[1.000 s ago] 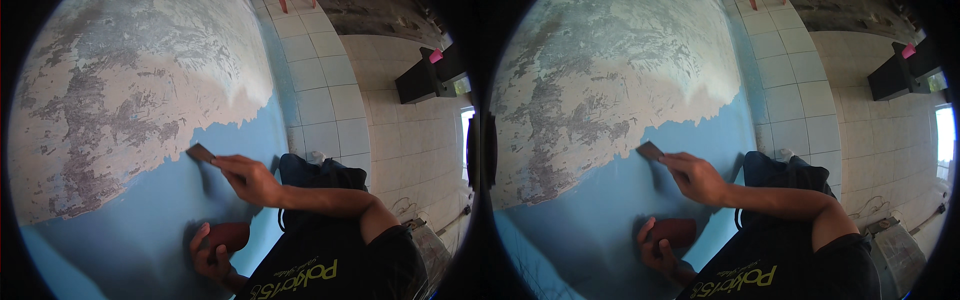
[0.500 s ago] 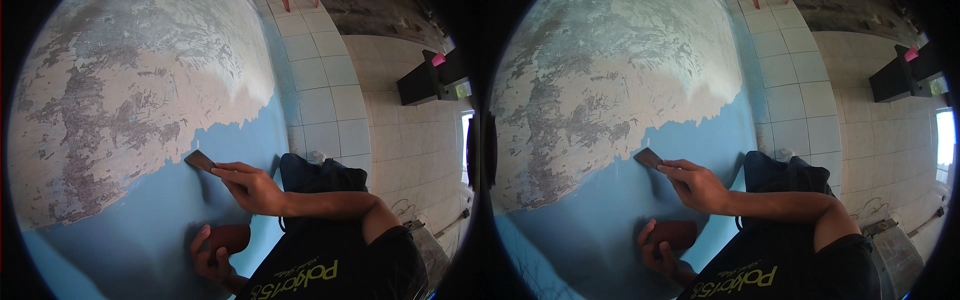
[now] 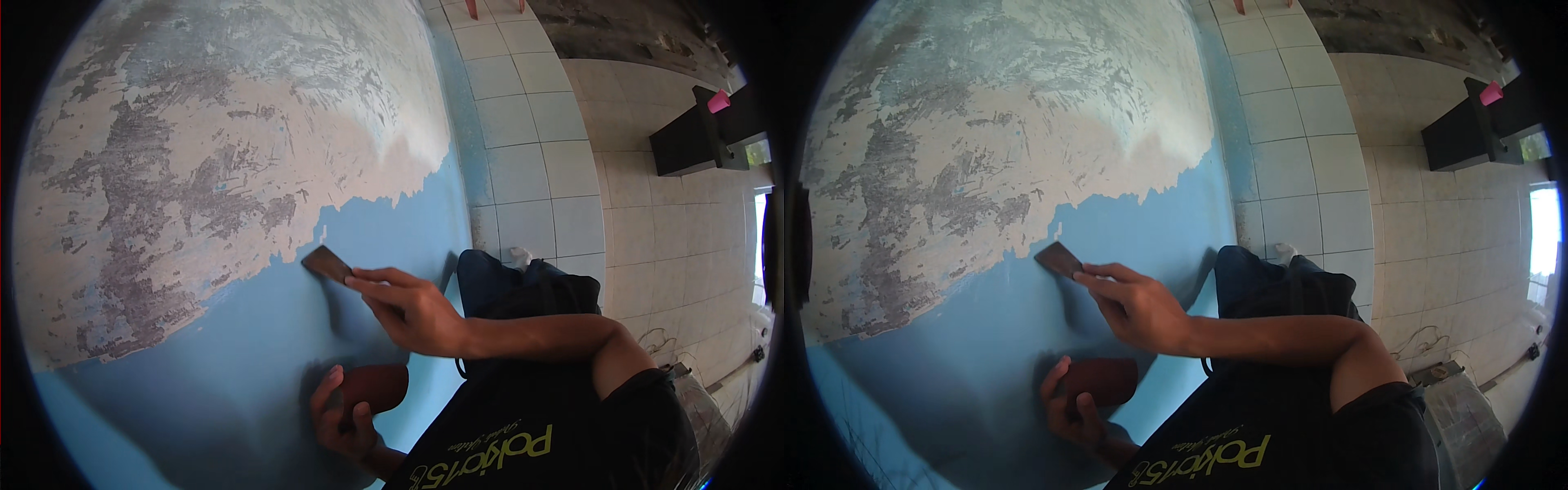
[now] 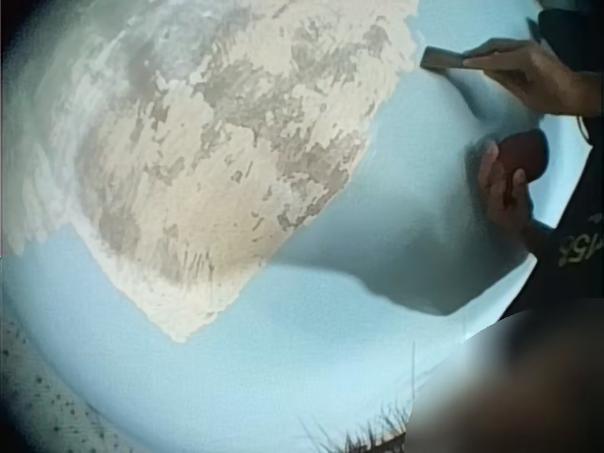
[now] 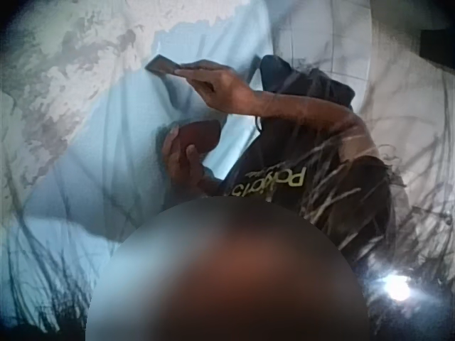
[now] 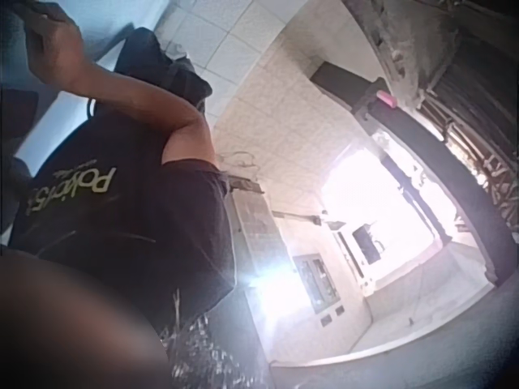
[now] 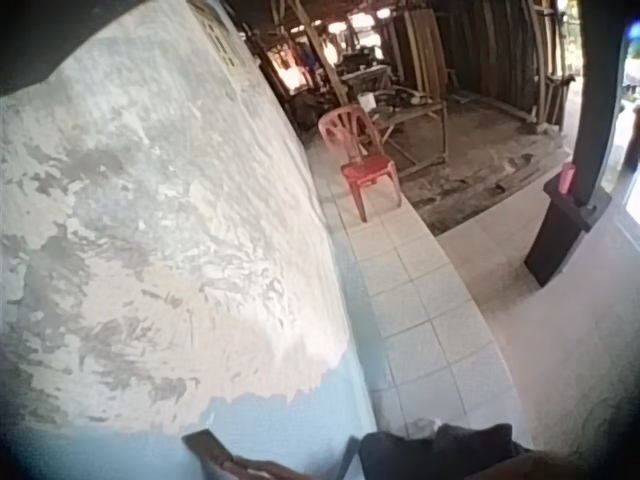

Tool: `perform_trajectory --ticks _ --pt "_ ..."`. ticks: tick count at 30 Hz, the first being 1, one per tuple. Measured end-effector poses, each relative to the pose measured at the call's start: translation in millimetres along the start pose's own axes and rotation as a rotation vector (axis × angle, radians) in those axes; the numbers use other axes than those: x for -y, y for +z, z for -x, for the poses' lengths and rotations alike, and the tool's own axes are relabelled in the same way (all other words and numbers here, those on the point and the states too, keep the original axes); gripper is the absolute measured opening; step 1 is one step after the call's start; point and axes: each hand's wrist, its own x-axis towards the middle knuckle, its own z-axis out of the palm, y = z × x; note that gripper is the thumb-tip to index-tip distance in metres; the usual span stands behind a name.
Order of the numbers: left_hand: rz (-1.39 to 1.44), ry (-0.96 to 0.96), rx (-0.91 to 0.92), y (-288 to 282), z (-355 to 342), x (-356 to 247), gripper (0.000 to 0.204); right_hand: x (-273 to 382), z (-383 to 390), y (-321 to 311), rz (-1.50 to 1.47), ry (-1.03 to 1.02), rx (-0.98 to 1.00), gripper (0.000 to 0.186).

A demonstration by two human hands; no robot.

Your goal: The person scrapes old peeling paint off an interior wall using a putty knife.

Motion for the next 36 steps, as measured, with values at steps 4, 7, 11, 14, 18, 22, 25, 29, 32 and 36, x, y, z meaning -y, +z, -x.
perform_trajectory --ticks 4,7,11,14,18,22,25,29,32,36 --pt "0.025 -0.003 -0.024 1.5 -0.2 -1.2 0.04 -3.6 -1.5 -1.5 0.009 -0.025 -0.003 0.036" --pt "0.006 -0.029 -0.008 -1.1 4.0 -1.5 0.042 -2.1 0.5 -1.1 0.016 -0.02 -0.018 0.038" --pt "0.035 -0.03 -0.051 0.2 5.2 2.3 0.045 -5.2 9.1 8.2 0.033 -0.083 -0.022 0.037" --pt "0.001 -0.041 -0.043 3.1 2.7 -1.8 0.045 -8.9 -7.0 -0.2 0.026 -0.031 -0.025 0.036" --pt "-0.014 -0.038 -0.033 1.6 5.0 1.4 0.046 -2.3 2.0 4.4 0.011 -0.035 -0.034 0.034" --pt "0.027 -0.036 -0.05 1.8 5.5 0.8 0.047 -7.2 -11.5 -1.7 0.009 -0.062 -0.049 0.033" --pt "0.024 -0.002 -0.019 0.4 1.9 0.9 0.039 -4.0 -5.7 2.0 0.013 -0.057 -0.061 0.034" --pt "-0.007 0.029 0.002 -1.0 -0.5 -1.9 0.037 -3.4 -3.2 1.7 -0.002 -0.063 -0.029 0.033" --pt "-0.011 0.026 0.013 0.2 -2.4 -3.1 0.038 -9.2 -15.7 -3.8 0.042 -0.041 -0.025 0.036" --pt "0.025 0.037 -0.022 0.9 1.9 2.5 0.038 -4.4 -3.8 -0.2 0.034 -0.065 -0.015 0.036"
